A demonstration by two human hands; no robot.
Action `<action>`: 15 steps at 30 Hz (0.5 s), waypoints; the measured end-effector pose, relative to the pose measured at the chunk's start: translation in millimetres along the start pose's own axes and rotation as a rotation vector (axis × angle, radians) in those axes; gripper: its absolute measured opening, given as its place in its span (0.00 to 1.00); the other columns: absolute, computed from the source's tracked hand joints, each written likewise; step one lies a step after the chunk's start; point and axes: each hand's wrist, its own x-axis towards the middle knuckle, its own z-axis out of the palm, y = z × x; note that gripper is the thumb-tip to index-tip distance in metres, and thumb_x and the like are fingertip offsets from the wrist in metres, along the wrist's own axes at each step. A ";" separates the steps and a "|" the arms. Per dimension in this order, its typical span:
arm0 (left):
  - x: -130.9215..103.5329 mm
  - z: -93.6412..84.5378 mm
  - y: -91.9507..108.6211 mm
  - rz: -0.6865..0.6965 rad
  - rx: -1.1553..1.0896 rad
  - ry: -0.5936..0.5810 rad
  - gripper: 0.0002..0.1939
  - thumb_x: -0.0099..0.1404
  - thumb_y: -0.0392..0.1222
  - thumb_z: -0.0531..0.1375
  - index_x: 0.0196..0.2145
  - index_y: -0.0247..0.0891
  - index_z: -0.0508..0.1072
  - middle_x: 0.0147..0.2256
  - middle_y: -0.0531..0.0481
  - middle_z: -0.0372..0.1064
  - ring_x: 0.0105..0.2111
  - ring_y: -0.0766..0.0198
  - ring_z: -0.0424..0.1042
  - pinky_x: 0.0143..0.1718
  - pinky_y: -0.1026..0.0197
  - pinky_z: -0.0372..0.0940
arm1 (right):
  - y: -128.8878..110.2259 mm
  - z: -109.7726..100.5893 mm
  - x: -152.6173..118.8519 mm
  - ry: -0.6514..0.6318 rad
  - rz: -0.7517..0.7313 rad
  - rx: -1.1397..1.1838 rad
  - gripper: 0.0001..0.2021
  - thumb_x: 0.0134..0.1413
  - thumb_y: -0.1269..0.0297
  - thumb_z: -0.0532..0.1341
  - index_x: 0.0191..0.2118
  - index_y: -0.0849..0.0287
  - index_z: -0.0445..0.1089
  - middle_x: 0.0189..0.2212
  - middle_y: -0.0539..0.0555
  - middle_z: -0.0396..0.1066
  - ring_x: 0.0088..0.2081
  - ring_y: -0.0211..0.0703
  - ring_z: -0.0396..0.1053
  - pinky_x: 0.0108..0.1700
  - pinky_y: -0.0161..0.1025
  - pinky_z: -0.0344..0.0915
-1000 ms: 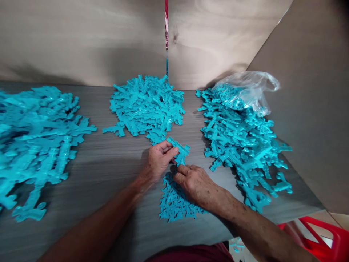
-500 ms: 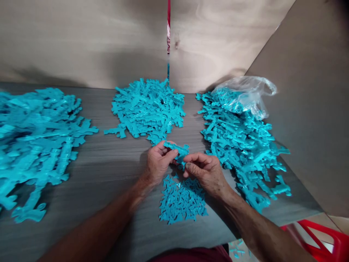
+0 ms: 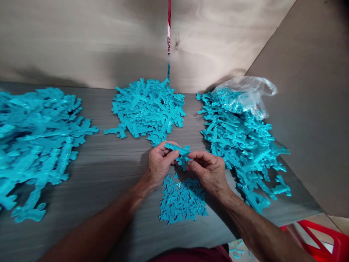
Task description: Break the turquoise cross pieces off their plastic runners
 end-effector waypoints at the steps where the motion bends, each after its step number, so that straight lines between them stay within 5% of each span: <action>1: -0.3 0.4 0.5 -0.008 -0.008 -0.002 0.12 0.52 0.41 0.67 0.35 0.36 0.74 0.21 0.58 0.70 0.19 0.71 0.67 0.21 0.69 0.67 | 0.5 -0.8 0.0 0.018 -0.047 -0.047 0.05 0.51 0.67 0.66 0.36 0.56 0.75 0.25 0.49 0.75 0.24 0.36 0.71 0.25 0.34 0.68; 7: -4.9 5.1 3.7 -0.024 -0.009 -0.003 0.13 0.52 0.39 0.68 0.36 0.35 0.74 0.22 0.57 0.70 0.19 0.71 0.67 0.21 0.70 0.67 | -4.3 -3.2 2.4 0.077 -0.287 -0.211 0.04 0.53 0.71 0.64 0.34 0.55 0.75 0.32 0.49 0.73 0.30 0.37 0.71 0.32 0.36 0.69; 15: -11.2 7.5 3.4 -0.057 -0.077 -0.036 0.14 0.55 0.41 0.68 0.39 0.35 0.75 0.25 0.54 0.73 0.22 0.69 0.71 0.25 0.67 0.70 | -9.3 -2.9 2.6 0.102 -0.367 -0.312 0.07 0.55 0.73 0.61 0.35 0.54 0.75 0.31 0.49 0.75 0.32 0.39 0.72 0.35 0.37 0.69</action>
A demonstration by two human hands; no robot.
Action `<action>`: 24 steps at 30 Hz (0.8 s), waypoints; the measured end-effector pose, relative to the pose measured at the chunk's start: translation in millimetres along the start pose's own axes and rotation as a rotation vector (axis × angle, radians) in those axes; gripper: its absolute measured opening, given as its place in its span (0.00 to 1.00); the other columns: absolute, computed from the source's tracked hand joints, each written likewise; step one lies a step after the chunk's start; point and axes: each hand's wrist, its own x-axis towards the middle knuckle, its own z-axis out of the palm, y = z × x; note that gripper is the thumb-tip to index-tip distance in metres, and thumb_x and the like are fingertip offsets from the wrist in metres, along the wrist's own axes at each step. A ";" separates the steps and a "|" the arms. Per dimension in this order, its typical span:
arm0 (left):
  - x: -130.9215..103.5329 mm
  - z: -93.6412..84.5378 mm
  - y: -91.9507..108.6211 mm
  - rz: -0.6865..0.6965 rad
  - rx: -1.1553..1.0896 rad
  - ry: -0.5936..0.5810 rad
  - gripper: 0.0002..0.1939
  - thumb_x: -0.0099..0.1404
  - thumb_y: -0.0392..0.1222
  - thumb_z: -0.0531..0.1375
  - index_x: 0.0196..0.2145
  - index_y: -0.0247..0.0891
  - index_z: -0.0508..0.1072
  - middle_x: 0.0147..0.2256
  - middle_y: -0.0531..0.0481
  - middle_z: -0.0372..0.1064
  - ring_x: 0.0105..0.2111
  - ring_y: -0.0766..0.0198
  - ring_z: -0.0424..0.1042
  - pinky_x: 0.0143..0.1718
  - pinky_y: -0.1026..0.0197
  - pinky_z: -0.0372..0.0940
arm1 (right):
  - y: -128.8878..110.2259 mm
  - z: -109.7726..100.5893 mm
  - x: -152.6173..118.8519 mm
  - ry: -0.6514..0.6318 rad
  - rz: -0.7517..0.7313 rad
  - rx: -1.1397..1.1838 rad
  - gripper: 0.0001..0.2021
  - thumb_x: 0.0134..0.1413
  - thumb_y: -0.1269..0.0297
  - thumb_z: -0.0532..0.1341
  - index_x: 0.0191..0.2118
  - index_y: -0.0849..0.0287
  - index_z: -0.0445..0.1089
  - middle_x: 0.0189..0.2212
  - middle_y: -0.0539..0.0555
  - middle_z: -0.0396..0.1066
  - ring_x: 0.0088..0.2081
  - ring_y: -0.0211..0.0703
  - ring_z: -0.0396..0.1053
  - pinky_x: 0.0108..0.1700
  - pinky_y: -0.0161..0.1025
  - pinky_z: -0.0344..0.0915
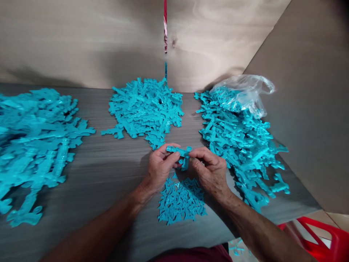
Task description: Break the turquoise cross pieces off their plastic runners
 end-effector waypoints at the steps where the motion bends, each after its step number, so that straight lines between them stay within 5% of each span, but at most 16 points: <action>1: -0.4 -0.3 -0.4 -0.006 -0.010 -0.004 0.13 0.56 0.42 0.67 0.39 0.36 0.76 0.26 0.54 0.73 0.23 0.69 0.72 0.26 0.67 0.70 | -1.1 -0.2 0.0 0.010 -0.034 -0.038 0.07 0.55 0.74 0.61 0.34 0.54 0.75 0.31 0.49 0.75 0.32 0.39 0.73 0.36 0.37 0.69; 6: -3.3 -2.4 -5.3 0.035 0.076 -0.040 0.13 0.58 0.42 0.66 0.41 0.37 0.77 0.26 0.54 0.74 0.23 0.69 0.72 0.26 0.69 0.68 | -8.7 -1.0 0.2 0.041 -0.174 -0.168 0.07 0.53 0.75 0.62 0.34 0.56 0.73 0.28 0.48 0.76 0.30 0.37 0.73 0.34 0.35 0.69; 17: -16.2 4.3 4.9 0.157 0.296 -0.031 0.11 0.59 0.40 0.64 0.41 0.39 0.78 0.34 0.51 0.77 0.21 0.72 0.66 0.22 0.70 0.62 | -8.9 -4.6 1.1 0.018 -0.094 -0.171 0.04 0.52 0.72 0.64 0.32 0.55 0.73 0.26 0.47 0.75 0.28 0.38 0.72 0.33 0.36 0.68; 24: -19.7 3.5 -1.2 0.248 0.429 -0.054 0.13 0.59 0.37 0.64 0.44 0.40 0.78 0.40 0.48 0.77 0.27 0.67 0.74 0.29 0.67 0.68 | -9.4 -2.4 0.5 0.059 -0.263 -0.198 0.05 0.55 0.74 0.62 0.32 0.55 0.71 0.27 0.49 0.75 0.29 0.39 0.72 0.35 0.37 0.68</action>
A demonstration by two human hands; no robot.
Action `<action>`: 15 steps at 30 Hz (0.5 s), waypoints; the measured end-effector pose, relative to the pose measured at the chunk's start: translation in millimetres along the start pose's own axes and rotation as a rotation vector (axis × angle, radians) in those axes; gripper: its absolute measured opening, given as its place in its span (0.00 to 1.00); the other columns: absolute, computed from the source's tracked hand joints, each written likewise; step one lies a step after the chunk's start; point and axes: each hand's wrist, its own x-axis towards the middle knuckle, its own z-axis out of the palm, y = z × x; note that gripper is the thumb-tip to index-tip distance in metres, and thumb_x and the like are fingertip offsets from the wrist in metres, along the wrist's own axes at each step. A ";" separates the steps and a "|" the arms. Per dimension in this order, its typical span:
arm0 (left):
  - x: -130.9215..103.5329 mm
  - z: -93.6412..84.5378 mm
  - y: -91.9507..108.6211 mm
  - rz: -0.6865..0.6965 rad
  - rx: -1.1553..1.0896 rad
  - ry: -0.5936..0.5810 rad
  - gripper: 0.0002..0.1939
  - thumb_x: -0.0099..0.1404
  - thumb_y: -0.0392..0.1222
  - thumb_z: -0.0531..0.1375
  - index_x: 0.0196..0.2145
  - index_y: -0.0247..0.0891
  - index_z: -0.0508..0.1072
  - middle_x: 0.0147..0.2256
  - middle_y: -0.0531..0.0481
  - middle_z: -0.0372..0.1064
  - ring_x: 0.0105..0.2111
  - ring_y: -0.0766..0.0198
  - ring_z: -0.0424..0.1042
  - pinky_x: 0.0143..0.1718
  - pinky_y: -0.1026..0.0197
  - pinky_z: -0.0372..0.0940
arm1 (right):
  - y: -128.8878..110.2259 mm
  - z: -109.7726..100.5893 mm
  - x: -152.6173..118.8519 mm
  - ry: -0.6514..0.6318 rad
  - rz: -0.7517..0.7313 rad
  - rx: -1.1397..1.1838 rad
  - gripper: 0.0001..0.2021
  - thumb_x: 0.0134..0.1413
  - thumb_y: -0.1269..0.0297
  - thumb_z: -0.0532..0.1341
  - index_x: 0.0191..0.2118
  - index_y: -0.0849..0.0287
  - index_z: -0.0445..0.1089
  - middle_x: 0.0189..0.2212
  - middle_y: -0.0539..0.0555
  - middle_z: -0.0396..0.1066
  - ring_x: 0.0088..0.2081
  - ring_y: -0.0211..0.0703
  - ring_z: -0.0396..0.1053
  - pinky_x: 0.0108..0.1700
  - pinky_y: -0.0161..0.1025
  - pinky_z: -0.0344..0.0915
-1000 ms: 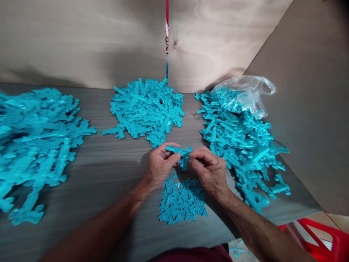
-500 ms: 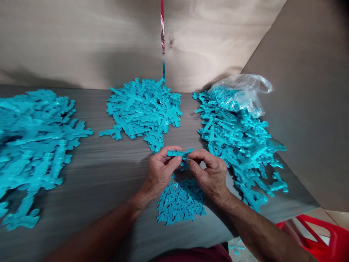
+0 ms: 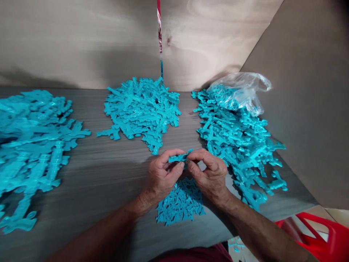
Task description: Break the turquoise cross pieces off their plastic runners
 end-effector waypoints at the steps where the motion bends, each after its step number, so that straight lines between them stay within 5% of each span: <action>1: -0.4 0.0 -1.3 0.018 0.024 0.000 0.13 0.60 0.37 0.63 0.44 0.41 0.77 0.40 0.49 0.77 0.27 0.67 0.74 0.29 0.68 0.68 | 0.2 0.4 -0.1 0.001 -0.016 0.006 0.05 0.55 0.74 0.62 0.32 0.55 0.71 0.27 0.49 0.75 0.30 0.39 0.73 0.35 0.37 0.68; 15: -2.7 0.6 2.5 0.118 0.247 0.092 0.12 0.60 0.36 0.62 0.42 0.43 0.79 0.36 0.51 0.80 0.25 0.67 0.73 0.28 0.68 0.67 | 5.8 4.0 -6.8 -0.045 -0.170 -0.123 0.10 0.59 0.76 0.58 0.42 0.56 0.71 0.33 0.56 0.76 0.35 0.43 0.73 0.37 0.41 0.71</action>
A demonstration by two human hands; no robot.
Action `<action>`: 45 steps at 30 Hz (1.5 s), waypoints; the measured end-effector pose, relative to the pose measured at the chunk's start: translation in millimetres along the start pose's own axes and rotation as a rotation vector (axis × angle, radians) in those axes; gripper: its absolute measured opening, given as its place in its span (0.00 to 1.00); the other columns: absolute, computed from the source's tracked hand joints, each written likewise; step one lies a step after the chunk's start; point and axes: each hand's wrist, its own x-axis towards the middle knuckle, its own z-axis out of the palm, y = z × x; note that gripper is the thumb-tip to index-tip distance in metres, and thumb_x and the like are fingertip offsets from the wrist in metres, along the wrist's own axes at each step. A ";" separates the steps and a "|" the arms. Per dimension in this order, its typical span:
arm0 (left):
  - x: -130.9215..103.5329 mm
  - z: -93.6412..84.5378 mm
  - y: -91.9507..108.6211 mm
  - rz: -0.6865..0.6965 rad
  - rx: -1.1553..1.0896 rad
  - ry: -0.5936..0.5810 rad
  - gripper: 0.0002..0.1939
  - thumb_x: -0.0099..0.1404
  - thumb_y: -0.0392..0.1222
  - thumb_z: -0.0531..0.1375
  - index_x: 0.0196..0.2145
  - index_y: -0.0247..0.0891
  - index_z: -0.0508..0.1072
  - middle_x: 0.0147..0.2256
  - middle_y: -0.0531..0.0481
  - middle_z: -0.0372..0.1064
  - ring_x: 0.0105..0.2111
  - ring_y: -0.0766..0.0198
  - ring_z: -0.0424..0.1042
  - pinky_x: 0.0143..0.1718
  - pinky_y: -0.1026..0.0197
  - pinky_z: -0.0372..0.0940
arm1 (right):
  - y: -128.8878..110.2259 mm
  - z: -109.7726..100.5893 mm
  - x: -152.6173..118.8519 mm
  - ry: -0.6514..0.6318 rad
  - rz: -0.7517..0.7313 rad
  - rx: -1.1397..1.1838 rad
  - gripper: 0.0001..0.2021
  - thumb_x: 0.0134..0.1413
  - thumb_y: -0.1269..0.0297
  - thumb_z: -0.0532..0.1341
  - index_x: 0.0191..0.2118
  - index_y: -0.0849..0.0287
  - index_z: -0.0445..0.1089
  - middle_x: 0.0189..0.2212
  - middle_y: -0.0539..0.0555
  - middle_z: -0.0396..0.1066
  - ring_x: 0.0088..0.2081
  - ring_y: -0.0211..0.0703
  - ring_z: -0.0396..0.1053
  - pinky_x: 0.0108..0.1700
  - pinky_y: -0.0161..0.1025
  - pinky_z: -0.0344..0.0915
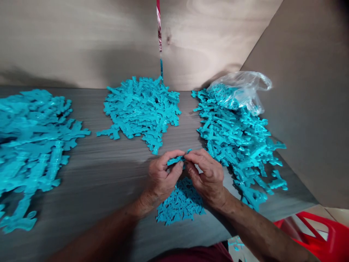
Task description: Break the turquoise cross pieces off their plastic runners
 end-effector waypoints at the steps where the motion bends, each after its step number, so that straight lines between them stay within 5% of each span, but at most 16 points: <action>1: -0.3 -0.2 2.1 -0.002 0.000 0.006 0.12 0.60 0.36 0.63 0.42 0.42 0.79 0.35 0.51 0.80 0.26 0.66 0.73 0.28 0.67 0.68 | 0.7 0.4 -0.9 0.006 -0.023 -0.013 0.11 0.58 0.77 0.57 0.42 0.56 0.71 0.33 0.56 0.75 0.35 0.43 0.73 0.37 0.41 0.71; 10: -4.2 -0.5 10.5 -0.034 -0.101 0.035 0.11 0.60 0.39 0.65 0.42 0.43 0.78 0.39 0.51 0.79 0.32 0.63 0.77 0.35 0.65 0.71 | -6.5 -3.9 3.0 0.043 0.016 0.047 0.10 0.59 0.76 0.58 0.41 0.55 0.71 0.33 0.54 0.72 0.36 0.42 0.72 0.37 0.40 0.71; 22: -8.2 -8.8 13.3 0.140 -0.106 0.023 0.15 0.61 0.34 0.65 0.45 0.45 0.77 0.45 0.50 0.79 0.45 0.59 0.78 0.50 0.60 0.71 | -12.1 -16.4 7.0 0.009 -0.004 0.134 0.10 0.57 0.77 0.61 0.39 0.55 0.71 0.33 0.53 0.73 0.34 0.40 0.70 0.36 0.39 0.69; 32: -6.9 -13.4 21.8 0.389 -0.040 0.001 0.25 0.60 0.26 0.63 0.50 0.53 0.73 0.46 0.55 0.78 0.46 0.64 0.77 0.53 0.63 0.68 | -13.4 -18.3 6.0 0.011 -0.061 0.177 0.11 0.56 0.79 0.61 0.41 0.56 0.71 0.33 0.54 0.72 0.34 0.42 0.70 0.36 0.41 0.69; 45: -5.0 -13.9 21.0 0.460 -0.031 -0.008 0.20 0.60 0.27 0.63 0.47 0.46 0.74 0.45 0.49 0.79 0.45 0.59 0.78 0.51 0.59 0.71 | -11.7 -13.2 0.0 0.043 -0.061 0.177 0.14 0.54 0.81 0.61 0.43 0.56 0.69 0.34 0.55 0.71 0.35 0.43 0.68 0.38 0.42 0.69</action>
